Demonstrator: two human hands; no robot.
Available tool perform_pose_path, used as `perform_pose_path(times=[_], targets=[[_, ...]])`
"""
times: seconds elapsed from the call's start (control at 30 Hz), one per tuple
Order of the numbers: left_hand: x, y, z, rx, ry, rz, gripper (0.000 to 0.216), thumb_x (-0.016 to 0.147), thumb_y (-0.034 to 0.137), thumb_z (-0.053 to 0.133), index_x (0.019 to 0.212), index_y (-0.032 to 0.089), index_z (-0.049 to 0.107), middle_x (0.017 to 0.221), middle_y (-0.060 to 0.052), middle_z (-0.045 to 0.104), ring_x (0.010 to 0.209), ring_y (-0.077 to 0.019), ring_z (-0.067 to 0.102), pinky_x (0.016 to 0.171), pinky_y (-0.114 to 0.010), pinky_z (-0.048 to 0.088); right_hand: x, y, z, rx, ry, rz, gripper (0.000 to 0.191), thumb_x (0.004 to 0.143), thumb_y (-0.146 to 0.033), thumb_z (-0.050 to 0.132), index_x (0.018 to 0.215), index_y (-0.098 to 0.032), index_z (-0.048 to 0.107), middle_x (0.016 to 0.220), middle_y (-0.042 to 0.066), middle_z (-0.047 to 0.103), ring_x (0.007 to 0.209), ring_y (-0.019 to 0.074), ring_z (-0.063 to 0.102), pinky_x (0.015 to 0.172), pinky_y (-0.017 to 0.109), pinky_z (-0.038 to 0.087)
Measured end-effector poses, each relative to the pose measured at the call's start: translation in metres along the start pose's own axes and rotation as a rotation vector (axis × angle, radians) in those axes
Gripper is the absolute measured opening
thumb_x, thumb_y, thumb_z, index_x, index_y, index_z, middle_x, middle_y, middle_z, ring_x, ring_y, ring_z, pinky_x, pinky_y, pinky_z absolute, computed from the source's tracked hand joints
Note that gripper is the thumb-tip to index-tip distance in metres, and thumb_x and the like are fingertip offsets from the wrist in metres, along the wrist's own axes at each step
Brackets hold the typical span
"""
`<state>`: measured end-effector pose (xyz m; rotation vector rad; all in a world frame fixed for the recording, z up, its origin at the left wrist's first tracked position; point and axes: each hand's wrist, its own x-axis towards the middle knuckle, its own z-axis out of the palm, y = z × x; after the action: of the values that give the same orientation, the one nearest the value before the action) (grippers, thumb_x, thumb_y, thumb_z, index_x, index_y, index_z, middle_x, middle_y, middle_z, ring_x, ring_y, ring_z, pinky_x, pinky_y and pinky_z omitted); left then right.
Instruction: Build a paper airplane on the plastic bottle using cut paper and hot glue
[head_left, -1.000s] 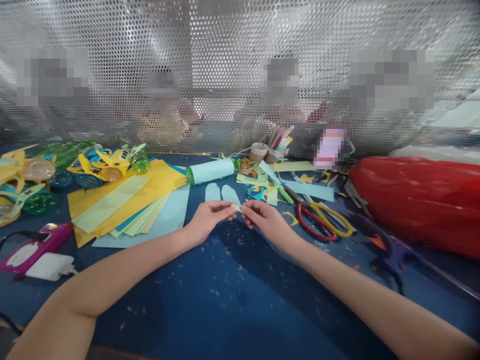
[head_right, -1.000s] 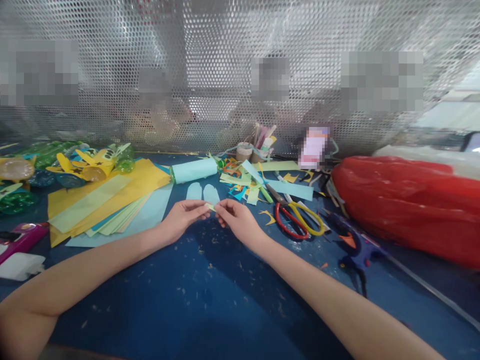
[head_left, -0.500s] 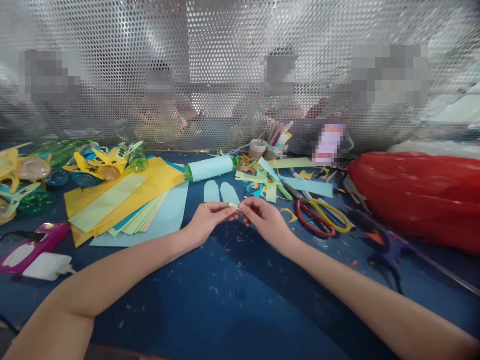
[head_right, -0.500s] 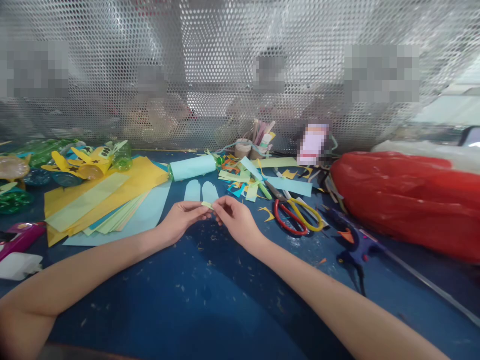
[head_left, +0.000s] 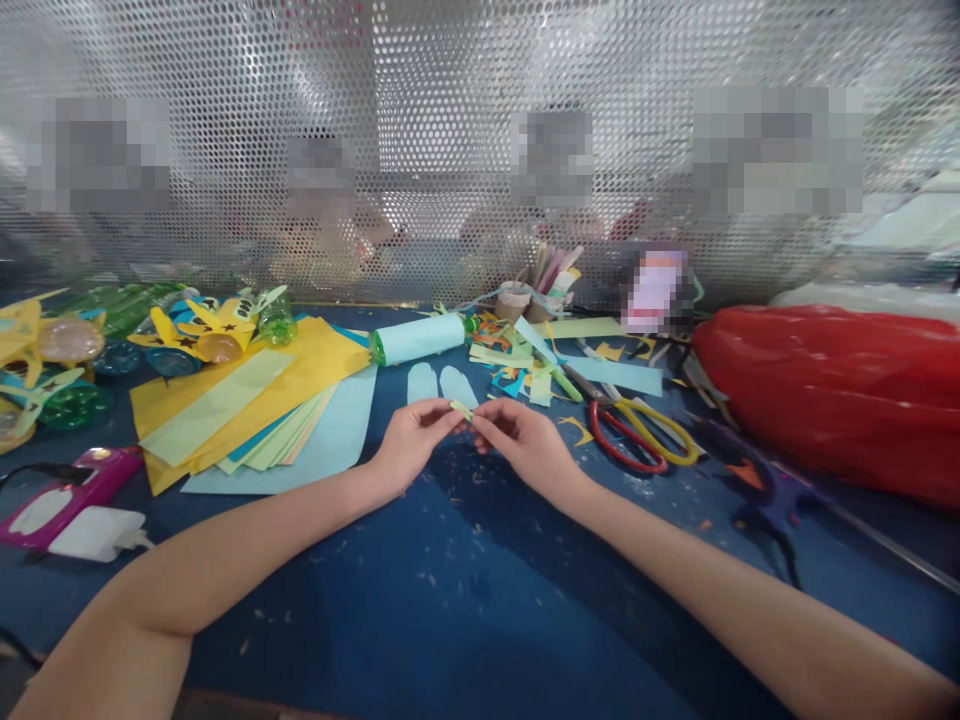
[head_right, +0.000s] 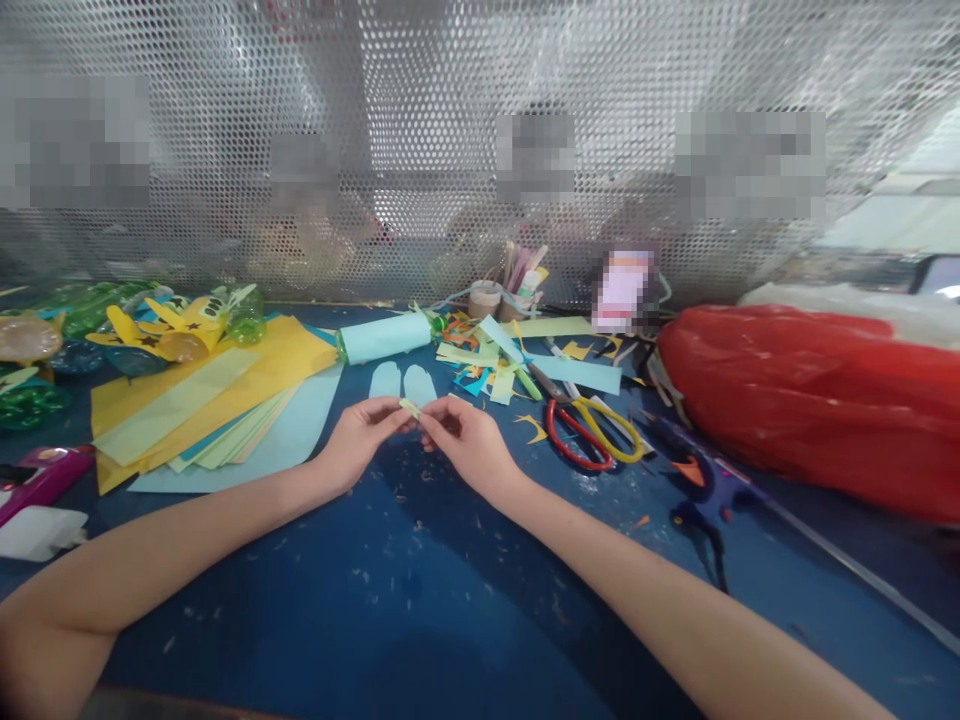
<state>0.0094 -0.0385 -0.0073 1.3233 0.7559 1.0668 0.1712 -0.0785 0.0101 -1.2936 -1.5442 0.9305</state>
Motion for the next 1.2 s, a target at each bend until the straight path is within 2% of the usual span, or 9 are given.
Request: perform_pose_path(times=[0.1, 0.17, 0.33, 0.73, 0.93, 1.07, 1.2], targets=[[-0.0012, 0.0025, -0.0006, -0.024, 0.054, 0.017, 0.032, 0.071, 0.031, 0.072, 0.096, 0.019, 0.057, 0.078, 0.000, 0.067, 0.075, -0.0145, 0.063, 0.078, -0.029, 0.048, -0.0007, -0.0002, 0.0017, 0.059, 0.002, 0.021, 0.029, 0.078, -0.050, 0.061, 0.082, -0.021, 0.058, 0.065, 0.000, 0.062, 0.057, 0.0145, 0.059, 0.064, 0.032, 0.050], [-0.0022, 0.0036, -0.0004, -0.028, 0.052, 0.039, 0.033, 0.072, 0.030, 0.072, 0.096, 0.021, 0.052, 0.075, 0.002, 0.065, 0.074, -0.0141, 0.063, 0.077, -0.029, 0.048, -0.0009, 0.0006, 0.0029, 0.117, 0.001, 0.045, 0.031, 0.076, -0.050, 0.063, 0.081, -0.020, 0.058, 0.066, 0.000, 0.061, 0.057, 0.0139, 0.058, 0.063, 0.032, 0.051], [-0.0025, 0.0035, 0.0007, 0.024, 0.046, 0.099, 0.023, 0.073, 0.031, 0.070, 0.084, 0.018, 0.055, 0.080, 0.000, 0.060, 0.077, -0.0134, 0.060, 0.078, -0.028, 0.048, -0.0004, 0.0038, 0.0059, 0.230, -0.001, 0.103, 0.033, 0.072, -0.050, 0.067, 0.080, -0.020, 0.058, 0.067, -0.001, 0.060, 0.060, 0.0126, 0.059, 0.062, 0.030, 0.052], [-0.0013, 0.0013, -0.0012, 0.101, 0.020, 0.144, 0.020, 0.073, 0.032, 0.069, 0.083, 0.018, 0.059, 0.081, -0.001, 0.063, 0.078, -0.0142, 0.061, 0.078, -0.029, 0.048, -0.0012, 0.0047, 0.0078, 0.254, -0.011, 0.118, 0.034, 0.071, -0.050, 0.069, 0.079, -0.020, 0.056, 0.068, -0.002, 0.060, 0.062, 0.0119, 0.059, 0.064, 0.029, 0.054], [-0.0005, 0.0012, -0.0005, -0.018, 0.040, 0.035, 0.029, 0.071, 0.031, 0.072, 0.094, 0.018, 0.060, 0.079, -0.001, 0.066, 0.075, -0.0143, 0.062, 0.078, -0.030, 0.048, -0.0007, 0.0032, 0.0072, 0.250, -0.022, 0.114, 0.034, 0.071, -0.051, 0.068, 0.080, -0.020, 0.057, 0.071, -0.001, 0.061, 0.063, 0.0121, 0.059, 0.064, 0.029, 0.055], [0.0012, 0.0004, -0.0003, -0.094, 0.032, -0.009, 0.024, 0.068, 0.031, 0.074, 0.083, 0.015, 0.066, 0.077, -0.002, 0.066, 0.071, -0.0127, 0.060, 0.076, -0.029, 0.047, -0.0001, 0.0029, 0.0071, 0.261, -0.031, 0.112, 0.033, 0.072, -0.049, 0.067, 0.080, -0.019, 0.058, 0.071, -0.001, 0.061, 0.063, 0.0111, 0.059, 0.064, 0.028, 0.054], [0.0017, -0.0012, -0.0002, -0.137, 0.029, -0.035, 0.023, 0.066, 0.031, 0.076, 0.081, 0.015, 0.068, 0.077, -0.002, 0.067, 0.071, -0.0122, 0.058, 0.075, -0.028, 0.047, -0.0002, 0.0030, 0.0064, 0.245, -0.029, 0.121, 0.034, 0.072, -0.051, 0.067, 0.081, -0.019, 0.057, 0.071, -0.001, 0.062, 0.064, 0.0119, 0.060, 0.064, 0.029, 0.054]])
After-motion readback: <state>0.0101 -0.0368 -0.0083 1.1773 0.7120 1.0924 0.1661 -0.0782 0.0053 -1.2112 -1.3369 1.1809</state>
